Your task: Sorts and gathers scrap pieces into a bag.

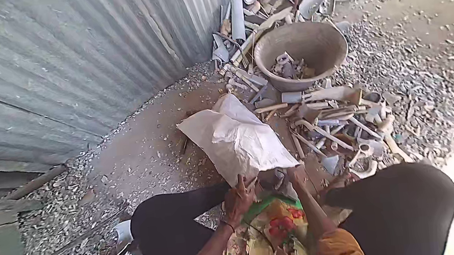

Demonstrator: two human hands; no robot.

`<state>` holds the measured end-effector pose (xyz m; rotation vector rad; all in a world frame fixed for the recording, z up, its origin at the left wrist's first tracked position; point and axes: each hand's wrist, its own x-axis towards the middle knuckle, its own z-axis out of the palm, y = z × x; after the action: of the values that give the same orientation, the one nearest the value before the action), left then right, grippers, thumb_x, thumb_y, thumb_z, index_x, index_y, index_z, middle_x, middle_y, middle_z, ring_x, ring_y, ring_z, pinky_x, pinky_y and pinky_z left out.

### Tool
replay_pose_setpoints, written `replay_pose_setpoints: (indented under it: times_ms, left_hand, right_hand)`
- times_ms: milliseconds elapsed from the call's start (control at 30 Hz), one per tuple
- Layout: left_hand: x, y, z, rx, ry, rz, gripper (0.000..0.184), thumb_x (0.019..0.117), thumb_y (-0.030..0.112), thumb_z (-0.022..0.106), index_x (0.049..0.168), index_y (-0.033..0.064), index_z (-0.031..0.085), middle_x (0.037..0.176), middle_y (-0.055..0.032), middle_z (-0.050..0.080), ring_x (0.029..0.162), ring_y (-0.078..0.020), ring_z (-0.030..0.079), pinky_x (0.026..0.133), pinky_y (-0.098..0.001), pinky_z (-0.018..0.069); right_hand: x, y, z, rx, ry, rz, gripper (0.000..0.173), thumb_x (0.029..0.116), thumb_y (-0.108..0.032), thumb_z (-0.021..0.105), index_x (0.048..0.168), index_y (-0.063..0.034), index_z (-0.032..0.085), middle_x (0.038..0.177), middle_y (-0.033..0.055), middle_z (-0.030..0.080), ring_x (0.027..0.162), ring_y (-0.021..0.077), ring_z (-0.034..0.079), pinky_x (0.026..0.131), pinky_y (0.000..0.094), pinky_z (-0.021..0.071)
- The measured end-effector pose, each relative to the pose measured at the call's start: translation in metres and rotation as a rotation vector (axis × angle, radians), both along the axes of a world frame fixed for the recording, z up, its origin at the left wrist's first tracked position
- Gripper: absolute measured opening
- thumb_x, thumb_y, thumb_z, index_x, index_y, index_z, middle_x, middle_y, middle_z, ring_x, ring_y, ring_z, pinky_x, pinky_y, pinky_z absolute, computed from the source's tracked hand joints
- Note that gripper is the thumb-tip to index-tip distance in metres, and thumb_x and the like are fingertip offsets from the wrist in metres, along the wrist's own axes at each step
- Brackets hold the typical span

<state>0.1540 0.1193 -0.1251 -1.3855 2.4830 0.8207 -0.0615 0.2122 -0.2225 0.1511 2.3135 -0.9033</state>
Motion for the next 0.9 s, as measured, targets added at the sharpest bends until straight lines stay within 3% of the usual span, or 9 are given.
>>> replay_pose_setpoints:
  times_ms: [100,200,400,467,533,633,667,733,900]
  left_hand:
    - [0.000,-0.006,-0.002,-0.061,0.020,0.024,0.052,0.0981,0.038,0.062,0.137,0.0042,0.056,0.097,-0.0206,0.073,0.093,-0.0407,0.072,0.081,-0.0574,0.0553]
    - [0.002,-0.011,-0.003,-0.067,0.067,0.036,0.043,0.0973,0.032,0.061,0.131,0.0058,0.062,0.096,-0.0208,0.073,0.093,-0.0408,0.072,0.080,-0.0585,0.0546]
    - [0.020,-0.003,-0.007,-0.184,0.476,-0.026,0.037,0.0977,0.029,0.062,0.111,-0.0038,0.073,0.083,-0.0201,0.073,0.077,-0.0349,0.073,0.075,-0.0541,0.0571]
    - [0.026,-0.011,-0.005,-0.127,0.644,-0.015,0.036,0.0954,0.021,0.062,0.115,-0.0072,0.072,0.086,-0.0185,0.074,0.074,-0.0256,0.073,0.075,-0.0448,0.0590]
    - [0.028,-0.023,-0.003,-0.056,0.794,0.059,0.032,0.0943,0.018,0.061,0.110,-0.0092,0.071,0.076,-0.0093,0.070,0.059,-0.0080,0.062,0.062,-0.0287,0.0555]
    - [0.025,-0.031,0.000,-0.036,0.862,0.146,0.026,0.0936,0.017,0.064,0.100,-0.0082,0.068,0.070,0.0008,0.064,0.055,0.0043,0.055,0.056,-0.0166,0.0504]
    - [0.024,-0.032,0.000,-0.091,0.845,0.122,0.028,0.0922,0.019,0.064,0.097,-0.0077,0.070,0.070,-0.0014,0.065,0.056,0.0023,0.057,0.057,-0.0185,0.0509]
    - [0.021,-0.031,0.000,-0.172,0.791,0.059,0.031,0.0903,0.022,0.064,0.097,-0.0073,0.073,0.071,-0.0082,0.068,0.059,-0.0058,0.062,0.061,-0.0259,0.0542]
    - [0.010,-0.024,-0.002,-0.225,0.683,-0.012,0.035,0.0918,0.024,0.062,0.103,-0.0070,0.075,0.077,-0.0166,0.073,0.070,-0.0218,0.072,0.069,-0.0391,0.0576]
  right_hand:
    - [0.022,0.019,-0.030,-0.067,-0.226,-0.111,0.061,0.0996,-0.027,0.064,0.144,0.0082,0.043,0.131,0.0335,0.058,0.112,0.0431,0.065,0.090,0.0571,0.0565]
    - [0.047,0.041,-0.029,-0.150,-0.439,0.020,0.045,0.1050,-0.029,0.053,0.133,0.0056,0.056,0.126,0.0290,0.061,0.106,0.0386,0.065,0.087,0.0550,0.0549]
    - [0.052,0.037,-0.023,0.014,-0.358,0.067,0.044,0.1024,-0.028,0.058,0.129,0.0064,0.058,0.123,0.0268,0.063,0.110,0.0355,0.063,0.092,0.0523,0.0521]
    - [0.043,0.034,-0.032,0.108,-0.257,0.151,0.043,0.1000,-0.028,0.061,0.129,0.0036,0.061,0.126,0.0265,0.064,0.116,0.0376,0.064,0.095,0.0545,0.0521]
    - [0.035,0.031,-0.025,0.209,-0.088,0.369,0.042,0.0991,-0.024,0.062,0.134,-0.0008,0.060,0.136,0.0251,0.061,0.127,0.0395,0.060,0.101,0.0566,0.0491]
    - [0.025,0.034,-0.042,0.235,-0.020,0.689,0.044,0.0996,-0.020,0.061,0.141,-0.0056,0.060,0.154,0.0277,0.043,0.143,0.0472,0.040,0.107,0.0651,0.0410]
    - [0.024,0.033,-0.049,0.249,-0.052,0.753,0.044,0.1002,-0.021,0.061,0.141,-0.0049,0.059,0.156,0.0279,0.041,0.145,0.0481,0.037,0.107,0.0686,0.0387]
    - [0.031,0.033,-0.042,0.320,-0.096,0.784,0.042,0.1004,-0.028,0.061,0.133,-0.0014,0.063,0.145,0.0256,0.054,0.137,0.0443,0.049,0.104,0.0674,0.0420]
    - [0.013,0.046,-0.011,0.381,0.231,0.405,0.038,0.1026,-0.022,0.055,0.129,0.0035,0.065,0.136,0.0303,0.060,0.133,0.0492,0.051,0.106,0.0695,0.0371]
